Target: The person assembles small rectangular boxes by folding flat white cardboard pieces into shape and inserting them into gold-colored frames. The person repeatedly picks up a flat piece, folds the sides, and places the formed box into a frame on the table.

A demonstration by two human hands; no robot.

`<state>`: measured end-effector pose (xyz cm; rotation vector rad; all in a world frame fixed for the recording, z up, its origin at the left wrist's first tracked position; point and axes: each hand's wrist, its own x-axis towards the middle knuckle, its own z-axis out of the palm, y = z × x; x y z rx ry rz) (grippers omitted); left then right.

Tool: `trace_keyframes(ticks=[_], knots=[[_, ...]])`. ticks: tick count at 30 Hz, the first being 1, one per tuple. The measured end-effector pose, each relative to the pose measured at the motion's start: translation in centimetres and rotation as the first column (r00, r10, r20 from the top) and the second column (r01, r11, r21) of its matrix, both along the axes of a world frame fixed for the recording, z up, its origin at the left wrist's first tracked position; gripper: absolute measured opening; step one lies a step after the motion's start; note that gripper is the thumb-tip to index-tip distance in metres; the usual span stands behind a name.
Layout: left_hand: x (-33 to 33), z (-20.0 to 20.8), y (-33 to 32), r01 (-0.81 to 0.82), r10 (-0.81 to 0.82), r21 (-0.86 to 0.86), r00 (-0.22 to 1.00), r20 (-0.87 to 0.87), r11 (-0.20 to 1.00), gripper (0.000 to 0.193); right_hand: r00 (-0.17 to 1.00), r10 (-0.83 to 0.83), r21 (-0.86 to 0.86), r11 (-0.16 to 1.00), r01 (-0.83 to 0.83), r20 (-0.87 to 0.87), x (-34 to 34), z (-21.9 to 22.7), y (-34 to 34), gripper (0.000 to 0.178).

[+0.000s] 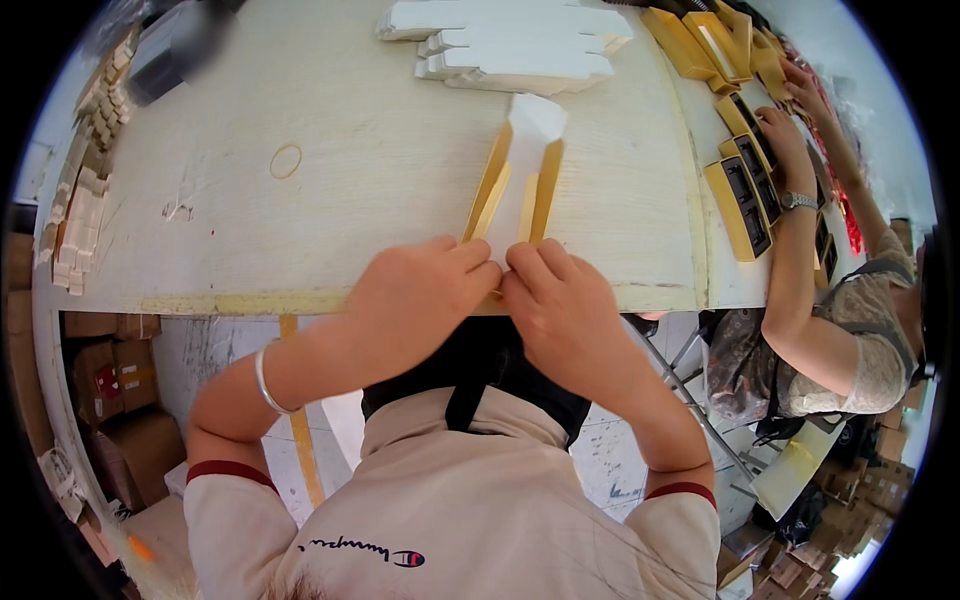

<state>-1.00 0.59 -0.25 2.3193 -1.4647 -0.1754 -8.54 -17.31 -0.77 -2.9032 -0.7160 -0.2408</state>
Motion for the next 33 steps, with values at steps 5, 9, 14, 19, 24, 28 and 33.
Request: trace_keyframes(ticks=[5, 9, 14, 19, 24, 28, 33], knots=[[3.6, 2.1, 1.7, 0.19, -0.199, 0.086, 0.974, 0.107, 0.978, 0.016, 0.996, -0.075, 0.185, 0.981, 0.064, 0.05, -0.2, 0.6, -0.7, 0.024], [6.0, 3.0, 2.4, 0.225, -0.255, 0.153, 0.943, 0.214, 0.962, 0.024, 0.956, -0.171, 0.096, 0.984, 0.152, 0.238, 1.8, -0.3, -5.2, 0.019], [2.3, 3.1, -0.4, -0.004, 0.099, -0.191, 0.866, 0.491, 0.982, 0.025, 0.957, -0.22, 0.302, 0.94, 0.156, 0.19, 0.4, -0.7, -0.2, 0.016], [0.3, 0.0, 0.9, 0.029, -0.001, -0.199, 0.99, 0.142, 0.98, 0.028, 0.942, -0.127, 0.564, 0.773, 0.291, -0.311, -2.1, 0.9, 2.0, 0.026], [2.0, -2.0, 1.8, 0.128, -0.153, -0.341, 0.987, -0.047, 0.931, 0.031, 0.996, -0.031, 0.482, 0.874, 0.067, -0.083, -0.8, 1.8, -3.5, 0.044], [2.3, -1.8, 1.4, 0.146, -0.18, -0.335, 0.981, -0.071, 0.931, 0.03, 0.983, 0.093, 0.379, 0.925, -0.027, -0.158, -0.5, 0.6, -4.5, 0.039], [2.1, -1.4, 1.0, 0.084, -0.12, -0.312, 0.988, -0.099, 0.946, 0.025, 0.983, 0.082, 0.496, 0.868, 0.01, -0.162, 0.7, 0.1, -3.6, 0.017]])
